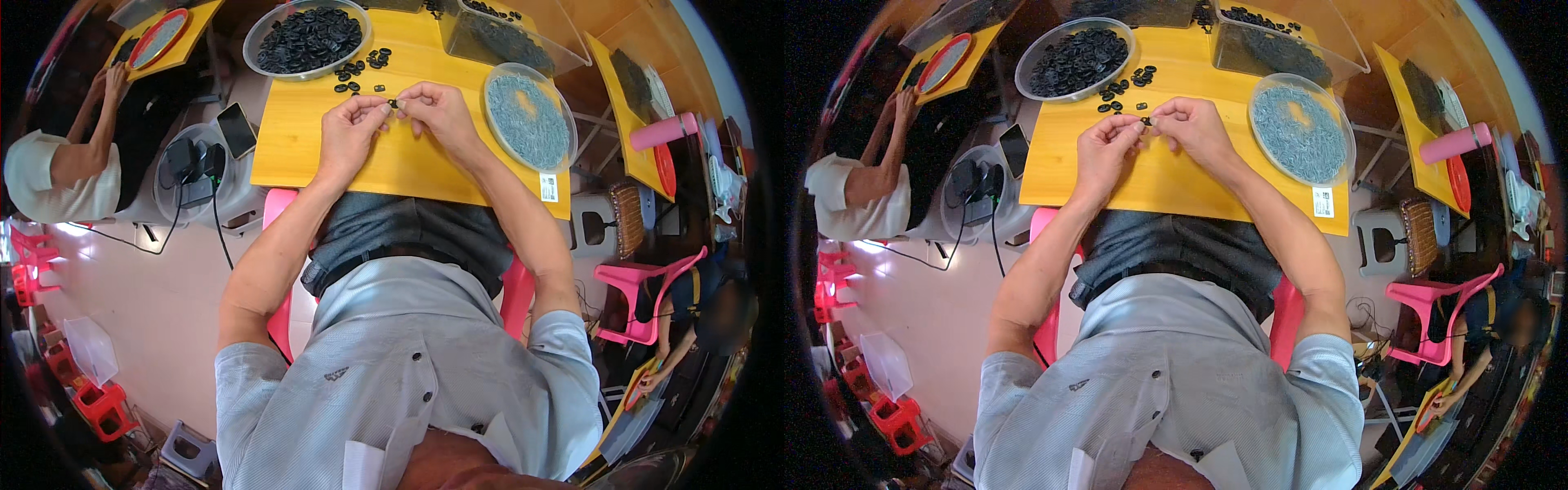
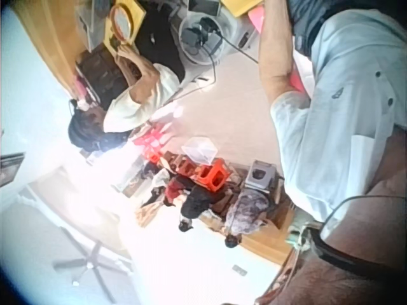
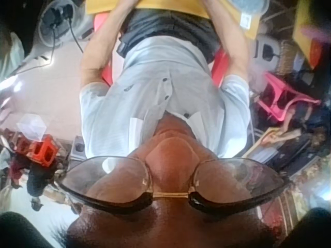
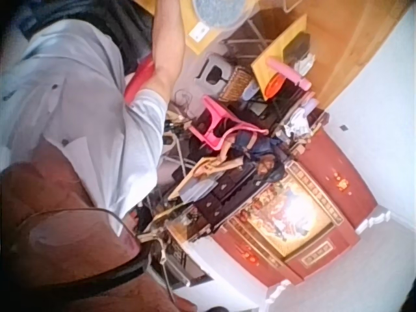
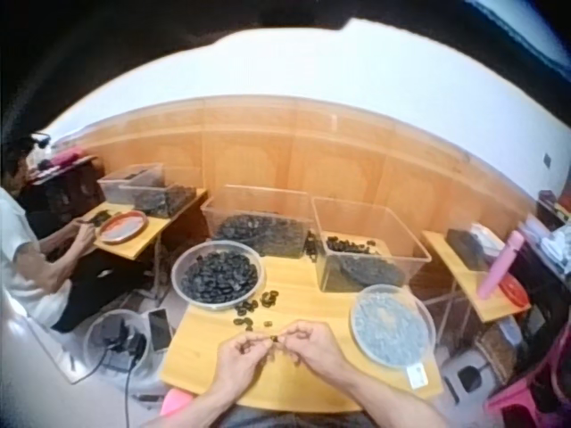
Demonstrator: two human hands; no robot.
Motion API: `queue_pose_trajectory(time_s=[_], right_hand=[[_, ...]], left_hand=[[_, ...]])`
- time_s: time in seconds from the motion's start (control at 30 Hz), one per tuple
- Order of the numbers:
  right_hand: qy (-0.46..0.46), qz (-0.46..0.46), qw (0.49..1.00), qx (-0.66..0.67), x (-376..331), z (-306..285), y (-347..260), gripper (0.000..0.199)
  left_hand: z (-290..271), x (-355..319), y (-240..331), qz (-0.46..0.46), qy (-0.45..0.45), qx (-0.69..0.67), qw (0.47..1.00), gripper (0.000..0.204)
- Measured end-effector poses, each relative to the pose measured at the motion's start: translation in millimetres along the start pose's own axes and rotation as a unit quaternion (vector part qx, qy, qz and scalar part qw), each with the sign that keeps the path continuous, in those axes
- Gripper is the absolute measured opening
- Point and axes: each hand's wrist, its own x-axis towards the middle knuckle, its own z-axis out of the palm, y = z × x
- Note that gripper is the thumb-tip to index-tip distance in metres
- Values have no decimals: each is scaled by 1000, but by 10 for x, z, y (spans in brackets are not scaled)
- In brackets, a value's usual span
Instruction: The person assembles plastic clips by picking up small pins from a dish and inserting them into the holes of black plastic components by hand.
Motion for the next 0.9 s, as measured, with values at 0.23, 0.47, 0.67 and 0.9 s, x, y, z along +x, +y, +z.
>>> queue_pose_trajectory(time_s=[0.23, 0.47, 0.67, 0.9], right_hand=[[23, -46, 979, -198, -50, -126, -137, 16], [69, -83, 842, -529, -57, -584, -458, 18], [-1, -131, 772, -621, -38, -531, -245, 15], [4, -141, 754, -642, 19, -536, -90, 14]], left_hand=[[-19, 11, -34, -15, 12, -11, 1000, 16], [-33, 28, -2, -25, 30, -29, 999, 18], [4, 9, 10, -23, 28, 1, 999, 22], [15, 1, 9, -14, 11, 15, 1000, 22]])
